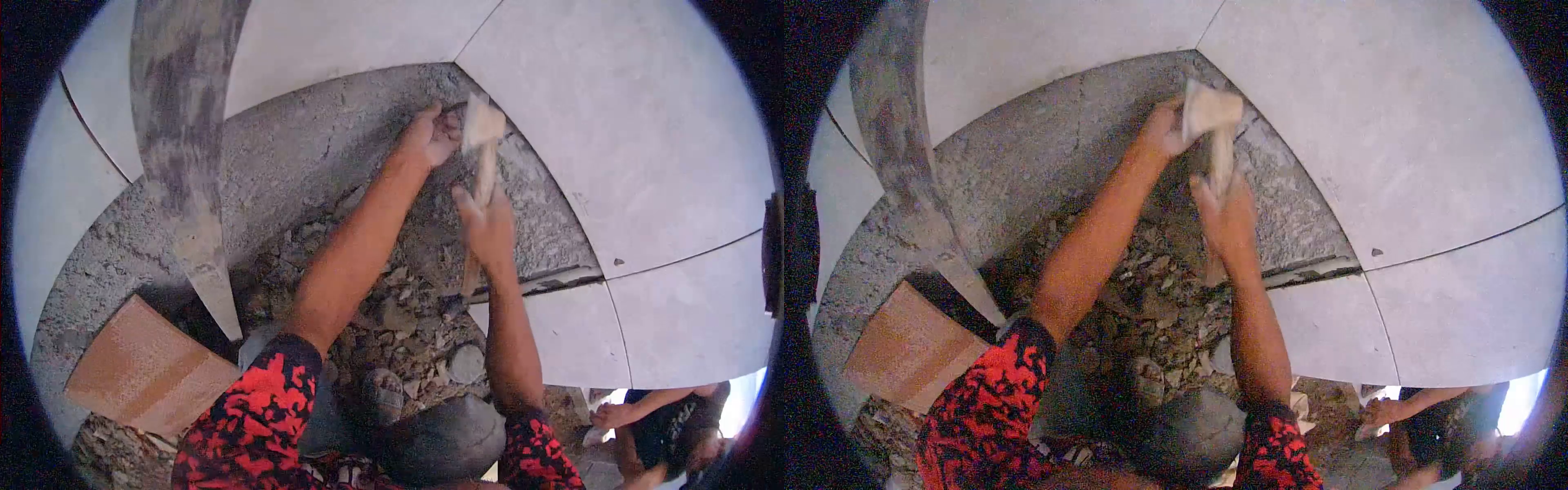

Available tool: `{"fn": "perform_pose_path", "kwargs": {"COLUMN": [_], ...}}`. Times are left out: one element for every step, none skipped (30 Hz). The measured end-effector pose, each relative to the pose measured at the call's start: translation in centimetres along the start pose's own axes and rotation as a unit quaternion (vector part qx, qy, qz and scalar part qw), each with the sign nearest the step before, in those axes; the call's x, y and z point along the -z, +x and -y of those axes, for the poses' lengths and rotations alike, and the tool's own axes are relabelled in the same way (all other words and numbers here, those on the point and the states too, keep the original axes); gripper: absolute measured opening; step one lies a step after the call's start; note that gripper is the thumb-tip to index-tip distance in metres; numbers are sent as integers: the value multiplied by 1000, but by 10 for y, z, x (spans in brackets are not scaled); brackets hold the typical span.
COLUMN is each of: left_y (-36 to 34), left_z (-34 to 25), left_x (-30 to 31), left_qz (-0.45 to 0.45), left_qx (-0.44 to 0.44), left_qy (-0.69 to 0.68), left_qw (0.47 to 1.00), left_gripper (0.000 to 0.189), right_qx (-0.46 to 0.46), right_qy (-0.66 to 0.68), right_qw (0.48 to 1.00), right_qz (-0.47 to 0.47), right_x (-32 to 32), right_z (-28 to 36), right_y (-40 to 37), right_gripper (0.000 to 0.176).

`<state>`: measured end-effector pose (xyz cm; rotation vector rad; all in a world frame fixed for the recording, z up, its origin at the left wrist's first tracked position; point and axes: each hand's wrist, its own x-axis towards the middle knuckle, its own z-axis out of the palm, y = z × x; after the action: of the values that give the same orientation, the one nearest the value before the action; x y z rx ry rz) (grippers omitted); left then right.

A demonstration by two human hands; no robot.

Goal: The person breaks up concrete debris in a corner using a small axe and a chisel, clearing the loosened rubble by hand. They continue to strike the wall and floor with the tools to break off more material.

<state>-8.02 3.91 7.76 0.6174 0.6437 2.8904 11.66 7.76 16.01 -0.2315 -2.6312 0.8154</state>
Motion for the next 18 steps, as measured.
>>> {"fn": "perform_pose_path", "kwargs": {"left_y": [-2,-8,-18,-30,-40,-50,-55,-52,-50,-49,-38,-26,-20,-23,-33,-46,-62,-75], "left_z": [-9,-18,-24,-27,-28,-29,-33,-36,-30,-24,-16,-9,-3,-3,-7,-12,-17,-22], "left_x": [0,-4,-18,-23,-24,-27,-31,-40,-49,-56,-60,-65,-64,-65,-69,-71,-73,-74], "left_qz": [-46,-91,-137,-139,-179,-218,-252,-252,-264,-276,-276,-328,-380,-382,-367,-341,-305,-260], "left_qx": [130,256,226,225,193,163,209,209,196,182,181,202,223,220,252,278,296,305], "left_qy": [-151,-295,-277,-272,-193,-113,-69,-63,-34,-4,-1,-7,-15,-14,149,310,461,601], "left_qw": [979,916,924,925,945,956,943,943,944,944,944,923,898,898,883,843,778,691], "left_gripper": [16,16,16,16,15,14,12,12,15,19,19,17,17,17,19,25,34,44], "right_qx": [30,34,-18,-72,-77,-84,-86,-86,-91,-97,-148,-198,-197,-164,-131,-131,-129,-126], "right_qy": [29,31,39,48,74,99,104,92,79,82,84,85,86,55,25,28,43,59], "right_qw": [999,998,999,996,993,990,990,989,988,987,977,963,963,972,979,979,981,983], "right_qz": [-31,-30,3,38,45,53,53,73,98,102,131,161,164,161,156,156,139,120], "right_x": [3,7,10,12,9,6,1,-7,-13,-20,-28,-33,-35,-35,-34,-31,-27,-25], "right_z": [1,0,-4,-9,-16,-25,-37,-51,-63,-72,-78,-83,-91,-98,-101,-102,-101,-101], "right_y": [-6,-17,-33,-51,-67,-83,-97,-110,-126,-141,-149,-156,-165,-173,-180,-186,-190,-195], "right_gripper": [41,41,40,39,39,38,38,35,32,32,32,33,33,34,36,36,37,38]}}
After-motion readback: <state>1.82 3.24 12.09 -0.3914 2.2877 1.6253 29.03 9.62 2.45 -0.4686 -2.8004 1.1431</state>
